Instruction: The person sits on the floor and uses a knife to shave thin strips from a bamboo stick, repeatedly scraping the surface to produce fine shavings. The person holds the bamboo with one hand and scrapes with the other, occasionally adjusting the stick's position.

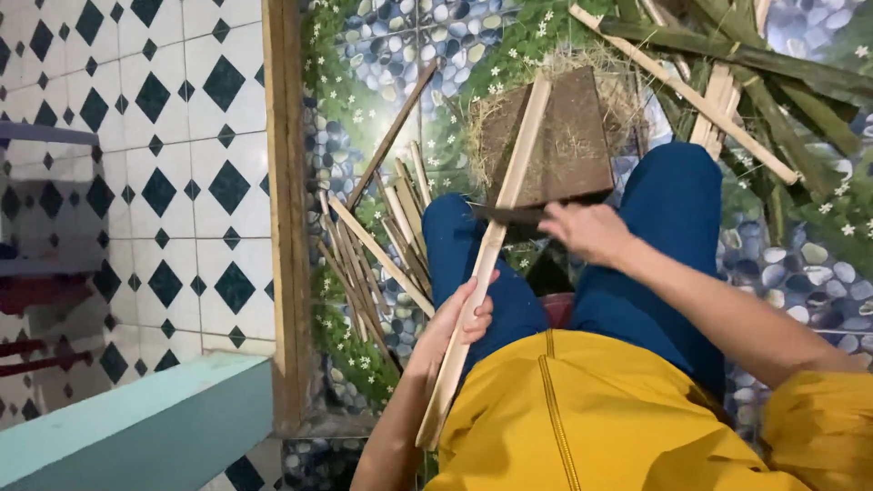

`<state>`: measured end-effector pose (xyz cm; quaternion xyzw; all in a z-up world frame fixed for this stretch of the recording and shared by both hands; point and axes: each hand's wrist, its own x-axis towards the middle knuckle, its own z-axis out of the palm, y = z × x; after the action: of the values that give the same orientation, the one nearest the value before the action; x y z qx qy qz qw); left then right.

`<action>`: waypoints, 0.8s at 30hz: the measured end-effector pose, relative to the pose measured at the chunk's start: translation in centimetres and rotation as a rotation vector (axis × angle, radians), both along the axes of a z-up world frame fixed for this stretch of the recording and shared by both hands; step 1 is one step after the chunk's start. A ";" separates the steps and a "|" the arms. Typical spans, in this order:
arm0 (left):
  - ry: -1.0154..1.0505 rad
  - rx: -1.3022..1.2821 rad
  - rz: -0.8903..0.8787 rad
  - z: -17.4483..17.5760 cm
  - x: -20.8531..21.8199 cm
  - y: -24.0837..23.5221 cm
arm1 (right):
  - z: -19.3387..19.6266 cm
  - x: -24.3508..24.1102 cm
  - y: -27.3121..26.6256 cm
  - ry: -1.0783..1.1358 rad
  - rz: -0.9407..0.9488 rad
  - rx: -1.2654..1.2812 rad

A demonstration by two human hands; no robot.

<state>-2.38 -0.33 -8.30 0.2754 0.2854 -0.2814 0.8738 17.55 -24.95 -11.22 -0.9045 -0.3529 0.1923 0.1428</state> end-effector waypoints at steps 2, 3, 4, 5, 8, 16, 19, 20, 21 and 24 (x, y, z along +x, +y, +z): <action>0.003 -0.001 -0.020 0.4 0.0 0.1 | -1.6 -0.2 0.5 -0.064 0.026 -0.001; 0.003 -0.004 -0.038 0.6 0.1 0.1 | -2.4 -0.2 0.7 -0.131 0.054 -0.004; 0.002 -0.004 -0.037 0.7 0.1 -0.1 | -1.7 1.8 0.9 -0.131 0.055 -0.004; -0.010 0.011 -0.029 0.8 0.0 -0.2 | -1.0 3.7 1.1 -0.076 -0.063 -0.013; -0.019 0.019 -0.015 0.4 -0.2 -0.4 | -6.5 9.5 0.5 -0.032 -0.251 -0.062; -0.008 0.059 -0.035 1.3 0.2 -0.4 | -2.6 8.6 2.0 -0.050 -0.094 -0.050; -0.001 0.107 -0.022 2.5 0.2 -0.7 | -4.5 14.1 1.3 -0.063 -0.324 -0.069; 0.052 0.012 -0.003 3.2 0.5 -0.7 | -4.0 16.1 1.0 0.033 -0.477 -0.115; 0.105 -0.083 0.015 4.0 0.7 -0.5 | -3.5 18.0 0.8 0.132 -0.630 -0.159; 0.073 0.228 -0.058 2.0 0.4 -0.5 | -6.1 14.9 0.1 0.088 -0.542 -0.067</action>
<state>-1.97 -0.80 -6.34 0.3705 0.3391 -0.2823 0.8173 32.41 -24.83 -17.32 -0.9609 -0.0850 0.1976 0.1743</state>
